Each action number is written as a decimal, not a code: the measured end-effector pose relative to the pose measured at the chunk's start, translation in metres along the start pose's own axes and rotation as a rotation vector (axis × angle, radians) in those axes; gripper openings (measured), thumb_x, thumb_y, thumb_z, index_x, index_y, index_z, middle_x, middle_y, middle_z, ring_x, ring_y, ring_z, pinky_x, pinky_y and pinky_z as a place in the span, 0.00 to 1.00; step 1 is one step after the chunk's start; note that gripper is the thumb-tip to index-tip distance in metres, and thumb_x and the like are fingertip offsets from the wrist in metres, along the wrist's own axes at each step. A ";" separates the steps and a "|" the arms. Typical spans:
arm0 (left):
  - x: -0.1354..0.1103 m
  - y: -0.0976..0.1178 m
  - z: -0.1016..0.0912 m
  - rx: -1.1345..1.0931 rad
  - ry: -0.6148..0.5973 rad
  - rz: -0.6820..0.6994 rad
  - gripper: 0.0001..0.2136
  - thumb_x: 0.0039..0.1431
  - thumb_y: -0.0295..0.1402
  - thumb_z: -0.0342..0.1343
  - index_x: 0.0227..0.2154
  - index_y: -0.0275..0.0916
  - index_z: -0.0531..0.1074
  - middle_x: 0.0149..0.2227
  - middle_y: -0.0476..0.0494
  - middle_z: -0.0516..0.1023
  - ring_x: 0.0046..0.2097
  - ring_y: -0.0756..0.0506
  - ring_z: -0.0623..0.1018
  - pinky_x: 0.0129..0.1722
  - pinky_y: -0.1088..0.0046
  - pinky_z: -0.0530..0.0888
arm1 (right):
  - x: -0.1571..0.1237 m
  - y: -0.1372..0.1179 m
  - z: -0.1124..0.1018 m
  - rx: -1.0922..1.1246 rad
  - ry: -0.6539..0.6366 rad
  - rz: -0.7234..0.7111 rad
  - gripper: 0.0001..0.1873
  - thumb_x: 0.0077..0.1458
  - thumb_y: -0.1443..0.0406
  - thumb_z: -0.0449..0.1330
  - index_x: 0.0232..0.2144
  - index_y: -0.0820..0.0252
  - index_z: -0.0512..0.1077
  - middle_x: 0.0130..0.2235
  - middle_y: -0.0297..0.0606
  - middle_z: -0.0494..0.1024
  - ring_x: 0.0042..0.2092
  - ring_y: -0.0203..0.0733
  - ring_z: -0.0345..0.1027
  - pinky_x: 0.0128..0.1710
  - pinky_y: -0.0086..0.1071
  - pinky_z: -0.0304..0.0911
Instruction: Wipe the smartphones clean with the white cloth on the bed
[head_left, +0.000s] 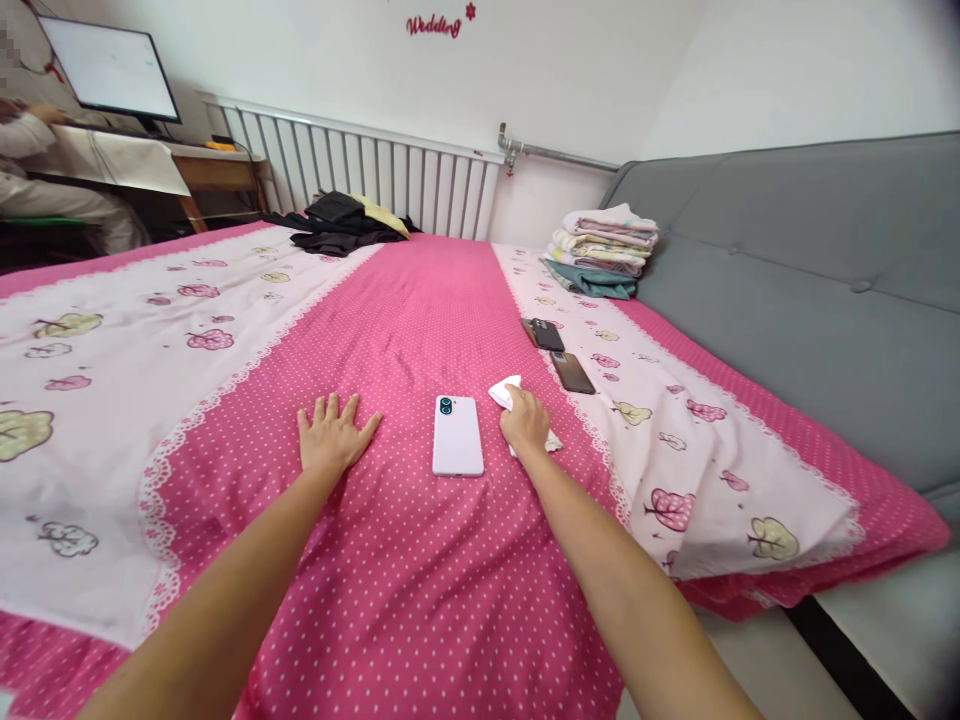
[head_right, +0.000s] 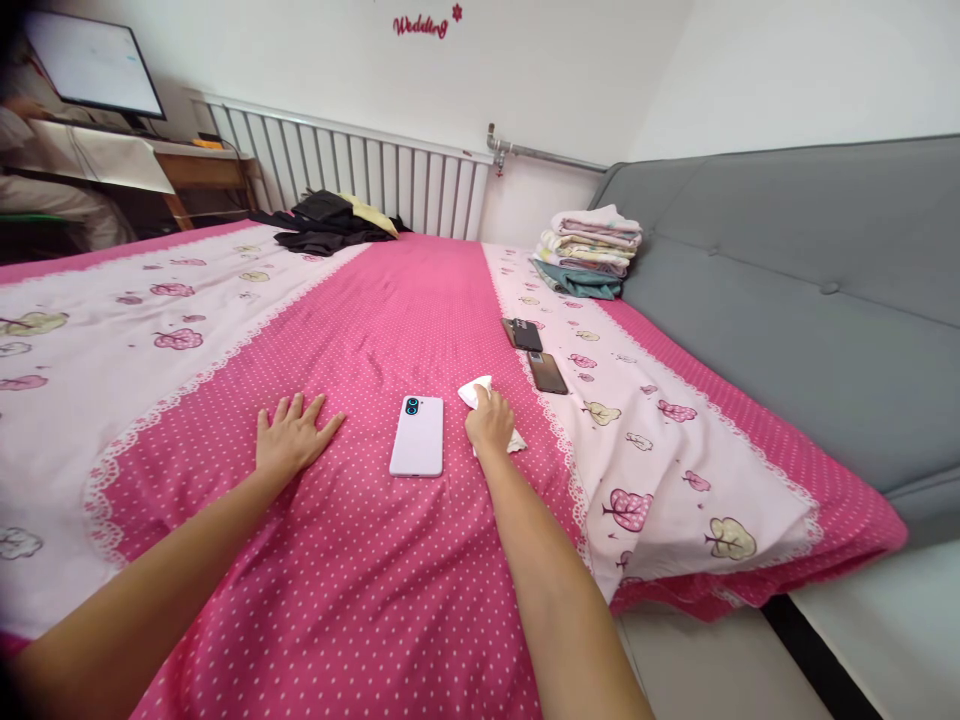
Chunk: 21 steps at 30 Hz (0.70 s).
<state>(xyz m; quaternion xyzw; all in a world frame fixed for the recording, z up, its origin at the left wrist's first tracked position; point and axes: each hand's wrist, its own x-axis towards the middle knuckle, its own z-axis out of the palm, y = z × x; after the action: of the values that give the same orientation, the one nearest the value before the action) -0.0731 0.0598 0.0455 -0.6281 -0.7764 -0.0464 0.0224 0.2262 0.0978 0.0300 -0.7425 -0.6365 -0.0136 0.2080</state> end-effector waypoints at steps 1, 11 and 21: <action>0.000 0.000 0.000 0.000 0.001 0.000 0.38 0.58 0.58 0.27 0.65 0.39 0.49 0.68 0.34 0.47 0.67 0.33 0.48 0.63 0.47 0.45 | 0.000 0.000 0.000 0.001 0.001 0.000 0.26 0.57 0.70 0.48 0.58 0.51 0.63 0.50 0.41 0.71 0.49 0.46 0.63 0.46 0.35 0.55; -0.001 0.000 0.001 0.007 0.010 -0.002 0.37 0.58 0.58 0.27 0.65 0.40 0.49 0.67 0.34 0.48 0.67 0.33 0.48 0.63 0.47 0.45 | 0.000 0.000 0.001 0.006 -0.006 0.001 0.27 0.57 0.71 0.49 0.58 0.51 0.63 0.50 0.41 0.70 0.50 0.45 0.62 0.48 0.35 0.54; 0.000 -0.001 0.002 0.001 0.009 0.001 0.38 0.58 0.58 0.27 0.65 0.39 0.49 0.67 0.33 0.48 0.67 0.33 0.48 0.63 0.48 0.45 | 0.000 -0.001 -0.001 0.017 -0.005 0.001 0.27 0.56 0.71 0.49 0.58 0.51 0.63 0.51 0.41 0.70 0.50 0.46 0.62 0.48 0.35 0.54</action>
<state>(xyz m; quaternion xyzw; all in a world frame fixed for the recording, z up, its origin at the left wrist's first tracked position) -0.0743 0.0596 0.0437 -0.6281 -0.7761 -0.0490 0.0262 0.2257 0.0971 0.0311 -0.7409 -0.6369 -0.0064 0.2128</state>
